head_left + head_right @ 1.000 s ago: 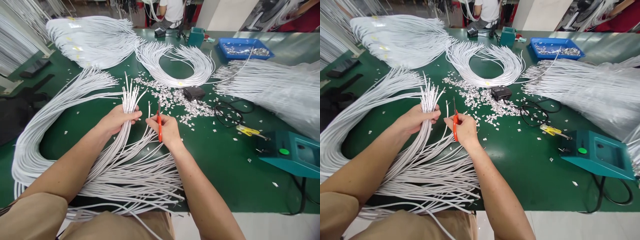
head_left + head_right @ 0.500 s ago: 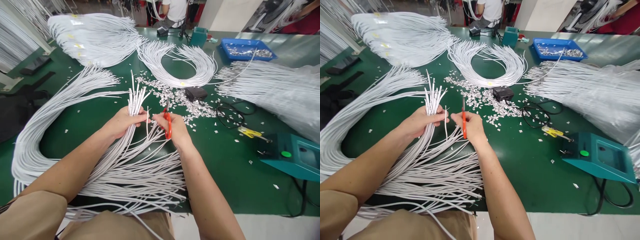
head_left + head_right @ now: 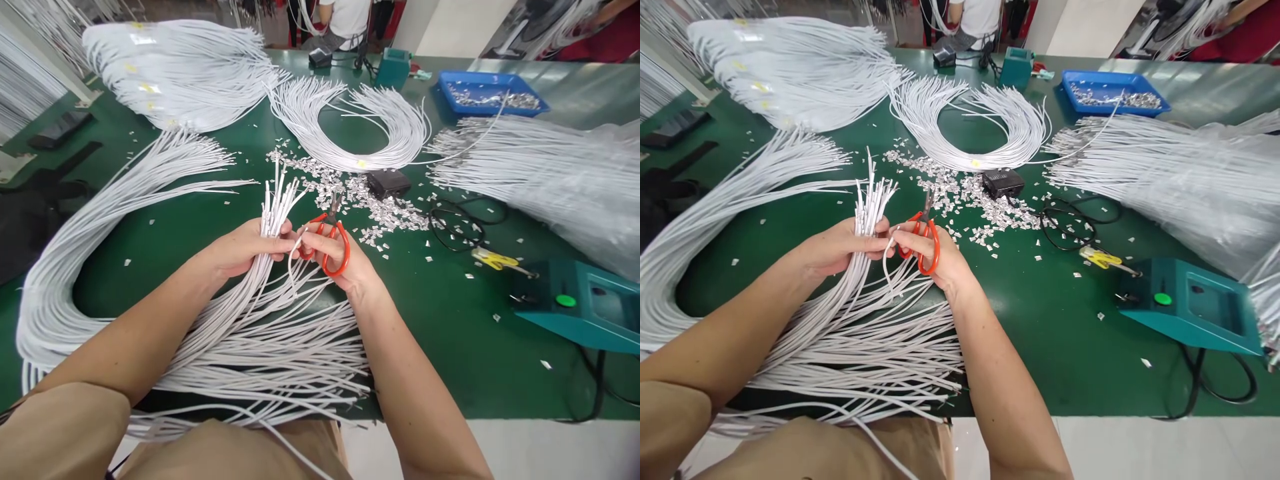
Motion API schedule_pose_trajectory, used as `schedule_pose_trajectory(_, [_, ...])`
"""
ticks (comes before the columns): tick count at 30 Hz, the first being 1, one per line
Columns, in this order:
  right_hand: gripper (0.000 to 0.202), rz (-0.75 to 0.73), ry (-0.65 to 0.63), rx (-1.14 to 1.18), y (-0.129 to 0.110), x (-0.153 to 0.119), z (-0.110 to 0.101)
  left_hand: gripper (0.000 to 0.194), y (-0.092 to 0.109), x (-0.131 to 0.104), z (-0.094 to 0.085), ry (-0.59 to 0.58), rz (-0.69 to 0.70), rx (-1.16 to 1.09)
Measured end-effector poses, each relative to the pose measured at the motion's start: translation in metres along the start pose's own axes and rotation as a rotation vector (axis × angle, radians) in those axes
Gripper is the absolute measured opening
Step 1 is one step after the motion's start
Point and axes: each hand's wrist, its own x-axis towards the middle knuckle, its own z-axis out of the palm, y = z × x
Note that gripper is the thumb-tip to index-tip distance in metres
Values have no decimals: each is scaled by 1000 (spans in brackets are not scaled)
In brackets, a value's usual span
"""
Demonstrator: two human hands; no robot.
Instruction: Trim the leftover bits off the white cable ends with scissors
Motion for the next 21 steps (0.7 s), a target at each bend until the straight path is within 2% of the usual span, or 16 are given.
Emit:
schedule_pose_trajectory(2, [26, -33, 45, -23, 0, -1, 3, 32, 1, -1, 1, 16, 21, 6])
schedule_pose_trajectory(5, [23, -94, 157, -114, -1, -3, 4, 33, 2, -2, 4, 108, 78, 80])
schedule_pose_trajectory(8, [21, -109, 308, -394, 0, -5, 0, 32, 2, -2, 5, 234, 136, 170])
schedule_pose_trajectory(10, [21, -90, 358, -644, 2, -5, -3, 30, 1, -2, 4, 295, 160, 222])
schedule_pose_trajectory(15, [22, -74, 333, -1067, 8, -4, -3, 28, -4, -2, 3, 382, 209, 331])
schedule_pose_trajectory(21, [26, -68, 316, -1259, 6, -5, 1, 26, -6, -2, 2, 404, 223, 398])
